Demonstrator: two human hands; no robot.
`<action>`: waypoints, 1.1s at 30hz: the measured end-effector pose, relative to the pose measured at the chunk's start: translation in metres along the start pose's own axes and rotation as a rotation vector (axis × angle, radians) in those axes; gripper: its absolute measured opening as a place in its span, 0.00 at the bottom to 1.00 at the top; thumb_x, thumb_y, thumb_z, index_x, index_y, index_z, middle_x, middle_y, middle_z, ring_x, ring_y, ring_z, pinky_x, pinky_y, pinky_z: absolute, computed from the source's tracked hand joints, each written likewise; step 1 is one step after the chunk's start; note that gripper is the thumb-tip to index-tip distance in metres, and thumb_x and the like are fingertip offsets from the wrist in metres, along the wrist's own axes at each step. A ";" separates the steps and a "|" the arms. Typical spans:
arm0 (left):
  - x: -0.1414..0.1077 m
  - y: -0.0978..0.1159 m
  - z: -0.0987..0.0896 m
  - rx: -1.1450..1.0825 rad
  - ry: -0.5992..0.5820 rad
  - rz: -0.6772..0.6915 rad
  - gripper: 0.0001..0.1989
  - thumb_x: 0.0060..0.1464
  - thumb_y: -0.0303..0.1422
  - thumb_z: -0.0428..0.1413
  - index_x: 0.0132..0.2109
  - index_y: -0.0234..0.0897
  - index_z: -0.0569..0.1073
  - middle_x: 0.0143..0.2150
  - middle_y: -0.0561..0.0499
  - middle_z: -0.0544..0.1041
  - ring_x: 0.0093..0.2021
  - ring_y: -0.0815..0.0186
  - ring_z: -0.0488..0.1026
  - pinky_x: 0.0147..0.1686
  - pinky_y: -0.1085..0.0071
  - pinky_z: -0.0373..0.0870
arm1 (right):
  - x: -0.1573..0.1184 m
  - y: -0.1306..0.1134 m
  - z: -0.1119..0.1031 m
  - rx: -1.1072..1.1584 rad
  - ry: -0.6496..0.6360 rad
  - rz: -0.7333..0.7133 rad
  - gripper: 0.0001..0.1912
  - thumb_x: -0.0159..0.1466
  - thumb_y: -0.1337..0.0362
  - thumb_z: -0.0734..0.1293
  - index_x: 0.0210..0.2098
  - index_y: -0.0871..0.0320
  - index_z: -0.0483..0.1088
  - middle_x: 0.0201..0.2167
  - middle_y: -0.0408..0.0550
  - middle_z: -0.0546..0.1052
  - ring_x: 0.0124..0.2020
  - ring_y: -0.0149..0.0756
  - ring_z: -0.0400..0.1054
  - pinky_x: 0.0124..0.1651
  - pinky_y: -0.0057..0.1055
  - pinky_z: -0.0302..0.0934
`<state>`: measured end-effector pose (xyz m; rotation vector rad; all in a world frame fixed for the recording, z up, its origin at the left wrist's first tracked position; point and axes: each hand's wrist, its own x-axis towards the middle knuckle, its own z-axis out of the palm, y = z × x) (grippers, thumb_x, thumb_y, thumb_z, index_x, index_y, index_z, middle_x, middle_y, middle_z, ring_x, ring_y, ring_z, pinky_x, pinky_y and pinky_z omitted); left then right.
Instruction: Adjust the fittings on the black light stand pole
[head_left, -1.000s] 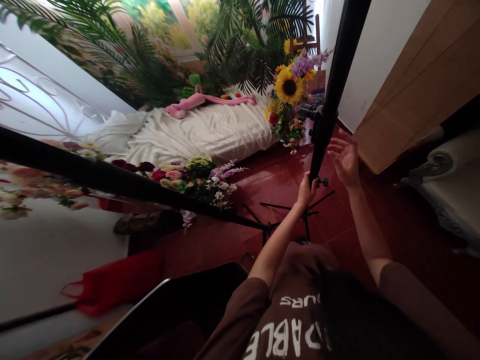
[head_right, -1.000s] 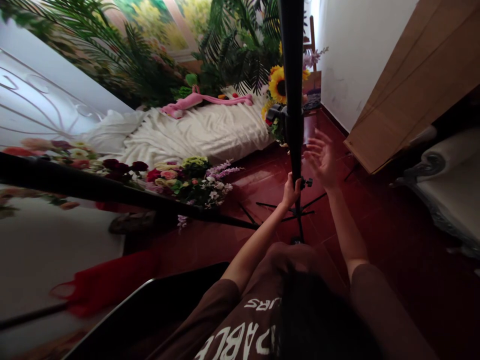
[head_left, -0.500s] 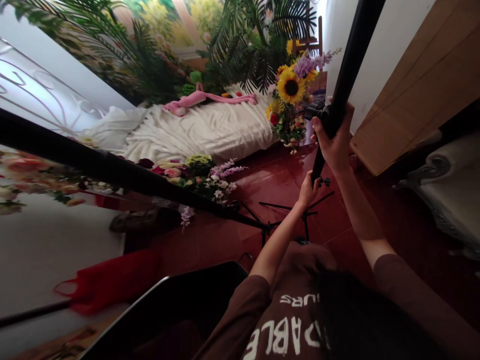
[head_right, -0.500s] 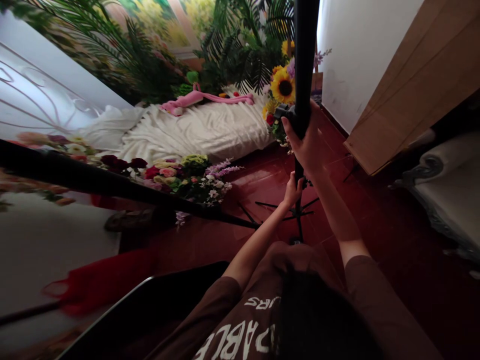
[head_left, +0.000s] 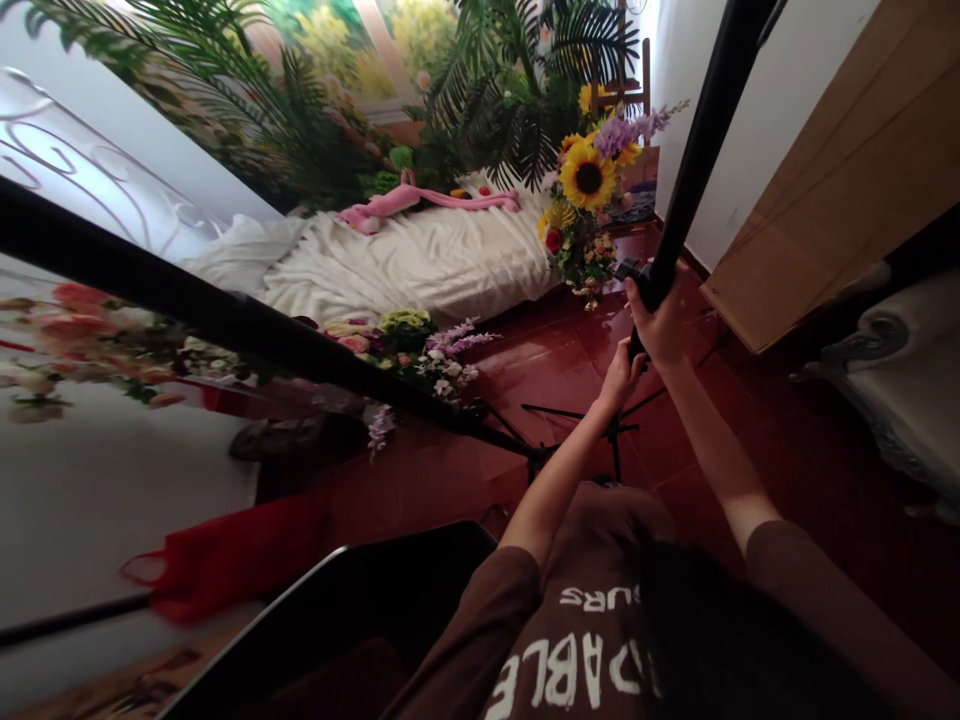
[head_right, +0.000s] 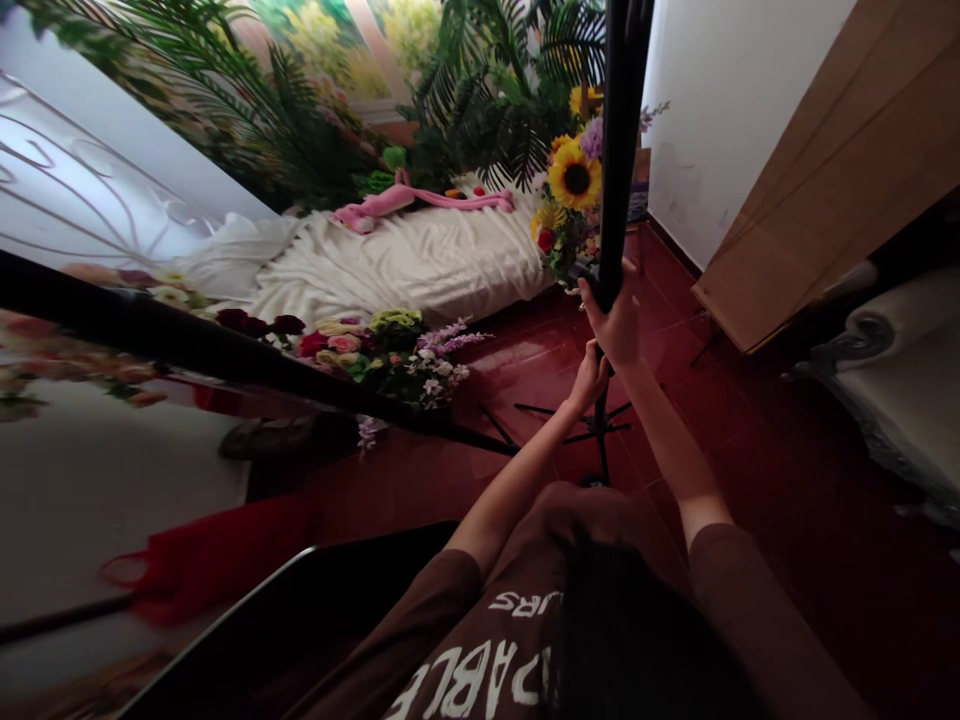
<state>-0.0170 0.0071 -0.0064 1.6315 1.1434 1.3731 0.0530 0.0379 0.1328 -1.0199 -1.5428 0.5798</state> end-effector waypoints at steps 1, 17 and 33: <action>0.001 -0.002 0.000 0.009 0.003 0.016 0.20 0.64 0.44 0.47 0.57 0.36 0.61 0.45 0.43 0.76 0.40 0.65 0.75 0.43 0.66 0.72 | -0.010 0.004 0.004 -0.051 0.049 0.021 0.33 0.66 0.44 0.63 0.64 0.51 0.54 0.55 0.54 0.72 0.50 0.46 0.75 0.51 0.43 0.72; 0.000 -0.009 0.001 0.022 0.017 0.029 0.18 0.63 0.41 0.50 0.55 0.35 0.63 0.49 0.37 0.75 0.46 0.59 0.76 0.45 0.64 0.73 | -0.039 0.018 0.014 -0.159 0.087 0.172 0.32 0.66 0.46 0.63 0.65 0.50 0.53 0.51 0.55 0.73 0.52 0.48 0.72 0.55 0.44 0.67; -0.005 0.002 0.003 -0.008 0.036 -0.049 0.16 0.64 0.41 0.49 0.55 0.39 0.62 0.40 0.47 0.76 0.34 0.68 0.74 0.38 0.72 0.70 | -0.104 0.058 -0.054 -0.233 -0.209 0.064 0.21 0.71 0.54 0.56 0.57 0.54 0.68 0.54 0.55 0.75 0.55 0.42 0.70 0.61 0.45 0.64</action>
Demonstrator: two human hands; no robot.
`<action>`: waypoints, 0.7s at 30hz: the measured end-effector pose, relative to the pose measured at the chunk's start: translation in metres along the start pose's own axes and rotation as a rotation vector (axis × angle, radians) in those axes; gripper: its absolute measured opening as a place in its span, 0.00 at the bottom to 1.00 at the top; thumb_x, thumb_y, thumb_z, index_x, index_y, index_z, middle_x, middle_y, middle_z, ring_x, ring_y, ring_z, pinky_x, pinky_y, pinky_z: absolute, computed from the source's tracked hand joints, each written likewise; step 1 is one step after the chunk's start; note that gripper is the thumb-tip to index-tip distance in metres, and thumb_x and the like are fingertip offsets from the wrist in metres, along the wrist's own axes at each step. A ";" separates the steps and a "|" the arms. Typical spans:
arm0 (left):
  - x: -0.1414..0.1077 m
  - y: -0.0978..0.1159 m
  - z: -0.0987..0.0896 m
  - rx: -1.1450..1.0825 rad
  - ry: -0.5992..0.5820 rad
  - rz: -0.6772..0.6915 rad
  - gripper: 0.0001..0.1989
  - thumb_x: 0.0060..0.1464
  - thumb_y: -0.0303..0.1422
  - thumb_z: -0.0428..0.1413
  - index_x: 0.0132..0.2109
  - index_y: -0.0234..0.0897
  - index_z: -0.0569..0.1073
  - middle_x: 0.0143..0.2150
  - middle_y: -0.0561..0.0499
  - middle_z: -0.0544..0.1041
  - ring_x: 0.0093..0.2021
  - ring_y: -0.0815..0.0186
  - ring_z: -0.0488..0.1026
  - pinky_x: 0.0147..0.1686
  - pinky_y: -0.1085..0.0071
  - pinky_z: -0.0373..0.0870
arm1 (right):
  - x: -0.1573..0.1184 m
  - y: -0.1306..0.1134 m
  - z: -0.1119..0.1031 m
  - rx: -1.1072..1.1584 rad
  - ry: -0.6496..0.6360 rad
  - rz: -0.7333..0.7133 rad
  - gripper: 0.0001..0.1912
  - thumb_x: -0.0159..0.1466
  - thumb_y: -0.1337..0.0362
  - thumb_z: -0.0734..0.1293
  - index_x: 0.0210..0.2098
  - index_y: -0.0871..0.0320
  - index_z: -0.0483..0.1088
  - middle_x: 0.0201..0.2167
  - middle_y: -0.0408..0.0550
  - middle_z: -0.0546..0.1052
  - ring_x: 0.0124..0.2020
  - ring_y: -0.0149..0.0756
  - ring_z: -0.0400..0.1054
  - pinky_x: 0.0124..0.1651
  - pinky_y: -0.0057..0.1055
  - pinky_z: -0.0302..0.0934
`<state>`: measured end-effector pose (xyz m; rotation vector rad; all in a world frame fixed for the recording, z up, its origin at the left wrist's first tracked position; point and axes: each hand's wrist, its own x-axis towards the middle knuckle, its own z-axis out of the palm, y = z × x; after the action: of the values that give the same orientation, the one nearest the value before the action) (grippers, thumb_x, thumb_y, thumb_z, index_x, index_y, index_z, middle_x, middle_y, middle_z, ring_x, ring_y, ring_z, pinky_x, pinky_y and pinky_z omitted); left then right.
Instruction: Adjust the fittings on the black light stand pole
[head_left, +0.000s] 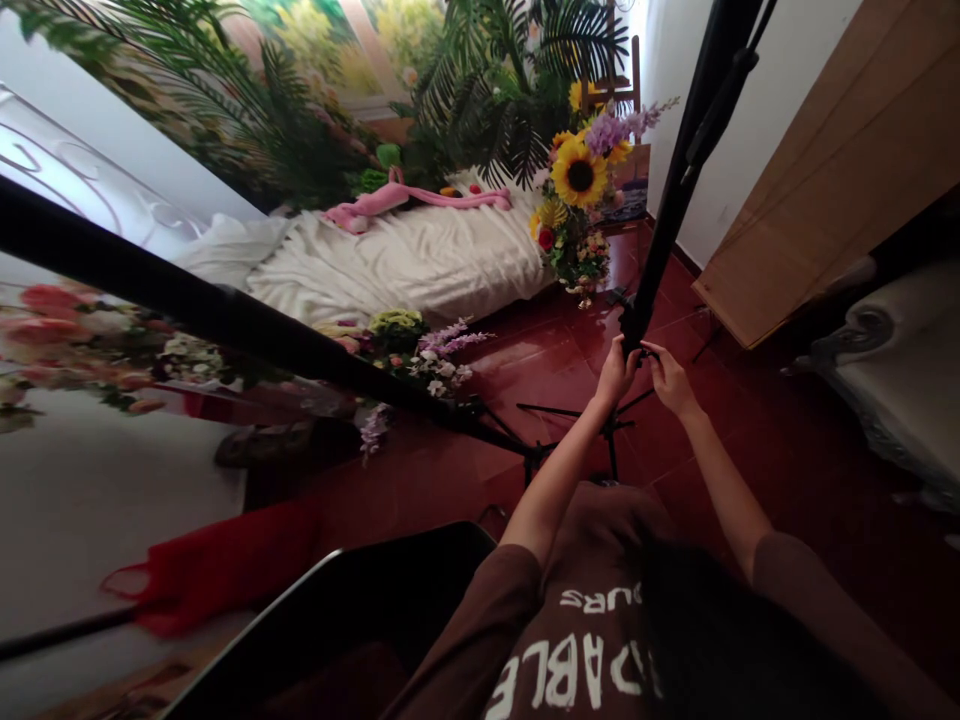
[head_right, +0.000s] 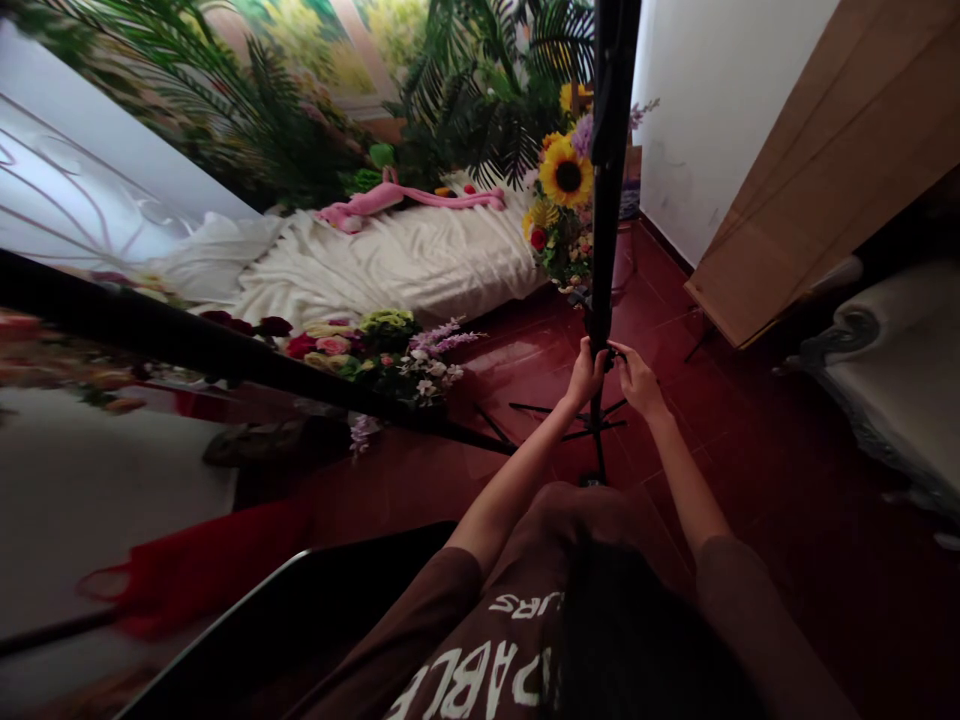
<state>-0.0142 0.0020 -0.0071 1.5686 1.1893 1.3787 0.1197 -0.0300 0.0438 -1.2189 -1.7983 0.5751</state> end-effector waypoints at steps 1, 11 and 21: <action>0.000 0.000 0.000 0.004 0.004 -0.008 0.16 0.64 0.41 0.49 0.55 0.39 0.62 0.40 0.48 0.76 0.34 0.69 0.74 0.38 0.72 0.70 | -0.003 0.003 0.002 0.024 0.000 -0.002 0.22 0.71 0.54 0.56 0.59 0.55 0.67 0.56 0.55 0.74 0.56 0.42 0.70 0.59 0.44 0.66; 0.000 0.000 0.000 0.030 0.020 0.008 0.15 0.64 0.40 0.50 0.54 0.39 0.63 0.41 0.46 0.77 0.36 0.67 0.76 0.38 0.71 0.70 | -0.004 0.012 0.010 -0.055 0.063 0.097 0.27 0.71 0.52 0.57 0.66 0.53 0.57 0.52 0.54 0.77 0.49 0.43 0.74 0.51 0.40 0.69; -0.001 0.001 -0.002 0.023 0.017 -0.002 0.17 0.64 0.42 0.49 0.55 0.38 0.62 0.40 0.46 0.76 0.36 0.67 0.75 0.37 0.72 0.69 | 0.003 0.003 0.005 -0.123 0.058 0.225 0.32 0.70 0.49 0.58 0.70 0.54 0.52 0.38 0.51 0.81 0.39 0.42 0.75 0.41 0.35 0.65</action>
<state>-0.0165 0.0008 -0.0065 1.5743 1.2211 1.3834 0.1165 -0.0254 0.0404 -1.5201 -1.6800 0.5551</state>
